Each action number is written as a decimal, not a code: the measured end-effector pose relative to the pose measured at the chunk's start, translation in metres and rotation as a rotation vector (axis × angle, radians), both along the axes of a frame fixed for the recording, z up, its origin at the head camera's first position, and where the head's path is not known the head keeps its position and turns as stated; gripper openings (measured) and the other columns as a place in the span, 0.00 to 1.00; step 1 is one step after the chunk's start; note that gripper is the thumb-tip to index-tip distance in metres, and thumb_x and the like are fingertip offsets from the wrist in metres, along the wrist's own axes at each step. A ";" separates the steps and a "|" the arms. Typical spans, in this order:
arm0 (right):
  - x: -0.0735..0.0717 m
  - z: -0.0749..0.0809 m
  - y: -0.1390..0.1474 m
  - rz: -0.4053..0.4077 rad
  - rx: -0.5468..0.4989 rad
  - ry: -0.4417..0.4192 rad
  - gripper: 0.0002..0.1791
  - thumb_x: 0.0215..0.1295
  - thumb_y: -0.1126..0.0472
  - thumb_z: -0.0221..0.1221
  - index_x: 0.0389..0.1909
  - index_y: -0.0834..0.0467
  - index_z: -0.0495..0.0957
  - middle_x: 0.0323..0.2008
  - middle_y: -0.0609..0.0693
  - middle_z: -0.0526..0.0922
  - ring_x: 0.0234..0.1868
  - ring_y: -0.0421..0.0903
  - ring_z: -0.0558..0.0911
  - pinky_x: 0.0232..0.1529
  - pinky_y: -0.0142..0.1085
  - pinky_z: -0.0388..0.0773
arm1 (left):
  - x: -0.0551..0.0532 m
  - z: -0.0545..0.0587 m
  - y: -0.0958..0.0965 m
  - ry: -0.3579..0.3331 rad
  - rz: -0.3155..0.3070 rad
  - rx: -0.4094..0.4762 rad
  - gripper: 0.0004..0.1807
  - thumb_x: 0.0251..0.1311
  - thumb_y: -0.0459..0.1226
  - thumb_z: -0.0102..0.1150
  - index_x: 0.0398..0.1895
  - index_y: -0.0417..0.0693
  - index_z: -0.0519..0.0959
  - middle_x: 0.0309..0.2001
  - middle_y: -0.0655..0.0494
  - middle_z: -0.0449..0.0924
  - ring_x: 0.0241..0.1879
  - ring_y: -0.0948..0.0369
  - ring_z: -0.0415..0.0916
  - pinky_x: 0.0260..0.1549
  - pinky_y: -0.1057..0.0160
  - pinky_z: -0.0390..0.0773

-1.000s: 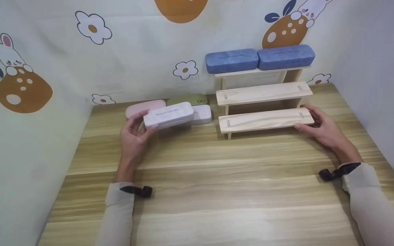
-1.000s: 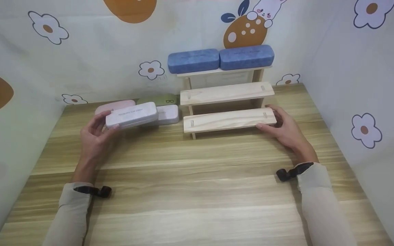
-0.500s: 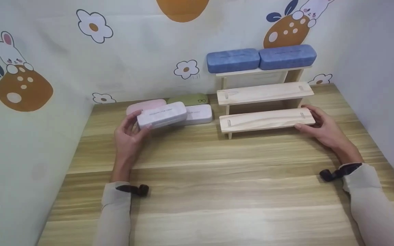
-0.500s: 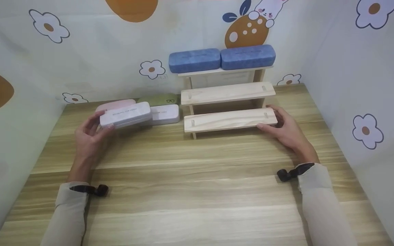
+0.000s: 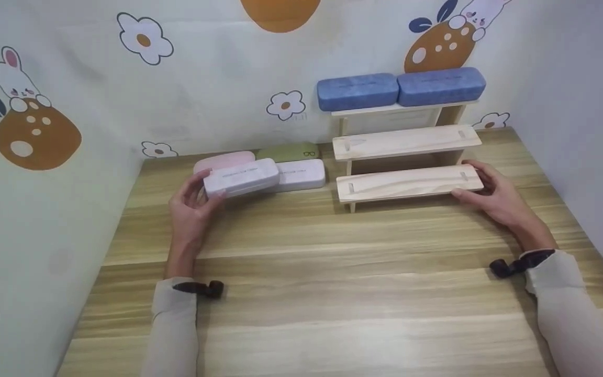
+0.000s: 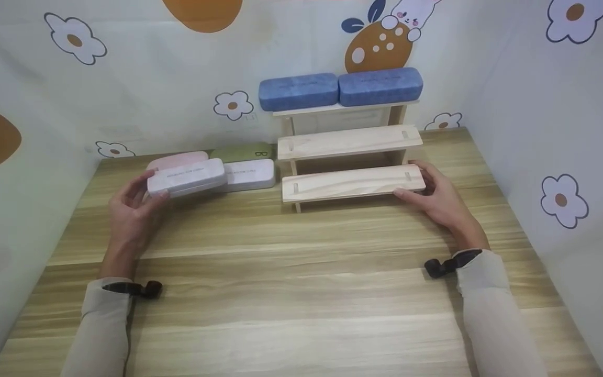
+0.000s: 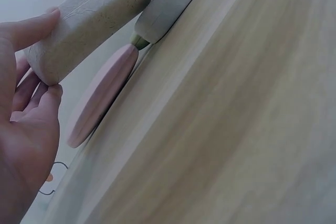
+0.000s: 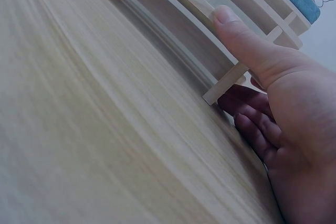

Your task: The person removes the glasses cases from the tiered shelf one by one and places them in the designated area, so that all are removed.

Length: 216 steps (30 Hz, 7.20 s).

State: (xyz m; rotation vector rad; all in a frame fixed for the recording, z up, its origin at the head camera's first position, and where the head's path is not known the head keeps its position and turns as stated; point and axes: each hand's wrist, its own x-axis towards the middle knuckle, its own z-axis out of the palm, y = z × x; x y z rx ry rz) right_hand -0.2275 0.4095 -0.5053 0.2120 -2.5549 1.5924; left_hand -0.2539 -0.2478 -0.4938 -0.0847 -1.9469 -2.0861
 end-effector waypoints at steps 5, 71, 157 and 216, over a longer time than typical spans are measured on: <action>0.000 0.000 0.000 0.006 -0.011 0.011 0.41 0.68 0.66 0.73 0.79 0.60 0.67 0.60 0.35 0.84 0.58 0.31 0.81 0.58 0.17 0.75 | 0.000 0.000 -0.007 -0.009 0.016 -0.002 0.34 0.56 0.28 0.81 0.67 0.41 0.81 0.76 0.46 0.74 0.80 0.55 0.67 0.79 0.64 0.71; 0.003 0.000 0.000 -0.008 -0.001 -0.004 0.40 0.69 0.66 0.72 0.79 0.56 0.68 0.63 0.36 0.83 0.60 0.30 0.80 0.59 0.17 0.74 | -0.002 -0.011 -0.033 -0.215 0.093 -0.524 0.36 0.73 0.35 0.68 0.79 0.38 0.65 0.82 0.40 0.65 0.84 0.49 0.61 0.84 0.55 0.64; 0.000 -0.001 0.001 -0.015 0.007 0.003 0.40 0.68 0.65 0.73 0.79 0.59 0.68 0.61 0.35 0.83 0.59 0.30 0.80 0.58 0.16 0.74 | -0.002 0.066 0.091 0.325 0.014 -0.176 0.27 0.73 0.37 0.65 0.72 0.41 0.74 0.64 0.49 0.81 0.65 0.52 0.80 0.68 0.49 0.83; 0.003 0.003 0.000 -0.044 0.019 -0.059 0.38 0.67 0.63 0.75 0.76 0.56 0.70 0.58 0.32 0.85 0.56 0.32 0.82 0.55 0.20 0.76 | -0.093 0.110 0.235 0.146 -0.215 -0.596 0.41 0.80 0.43 0.55 0.88 0.42 0.51 0.80 0.40 0.60 0.75 0.52 0.68 0.75 0.59 0.77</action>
